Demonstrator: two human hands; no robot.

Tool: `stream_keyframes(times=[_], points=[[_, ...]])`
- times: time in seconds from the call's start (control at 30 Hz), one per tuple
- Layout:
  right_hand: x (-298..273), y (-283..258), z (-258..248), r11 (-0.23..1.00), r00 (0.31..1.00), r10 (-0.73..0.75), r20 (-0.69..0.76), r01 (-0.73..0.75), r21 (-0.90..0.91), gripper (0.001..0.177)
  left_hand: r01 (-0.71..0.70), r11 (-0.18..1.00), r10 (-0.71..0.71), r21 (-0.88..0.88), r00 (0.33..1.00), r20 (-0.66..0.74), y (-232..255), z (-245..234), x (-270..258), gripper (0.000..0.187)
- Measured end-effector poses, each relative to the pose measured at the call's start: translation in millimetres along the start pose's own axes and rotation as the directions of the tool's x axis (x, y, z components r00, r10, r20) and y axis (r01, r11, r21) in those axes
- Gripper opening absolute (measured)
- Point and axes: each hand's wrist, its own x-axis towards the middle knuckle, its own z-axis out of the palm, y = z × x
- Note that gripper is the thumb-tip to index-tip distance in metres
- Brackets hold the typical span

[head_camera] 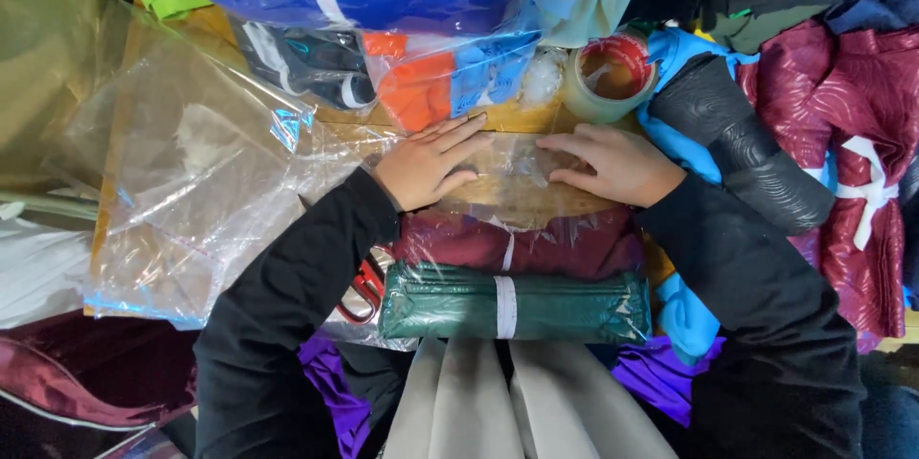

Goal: The person is folding various colored fabrics, placing them into clear plastic bags, and sealing the bags using adhesive tape.

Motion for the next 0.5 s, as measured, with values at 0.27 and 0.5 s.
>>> stream_keyframes(times=[0.27, 0.5], points=[[-4, 16, 2, 0.998, 0.996, 0.066, 0.056, -0.067, 0.020, 0.053, 0.047, 0.941, -0.061, -0.335, 0.998, -0.032, -18, -4, -9, 0.041], [-4, 17, 2, 0.997, 0.999, 0.044, 0.004, -0.044, 0.069, 0.041, -0.005, 0.983, -0.010, -0.185, 0.997, -0.080, -17, -7, -8, 0.028]])
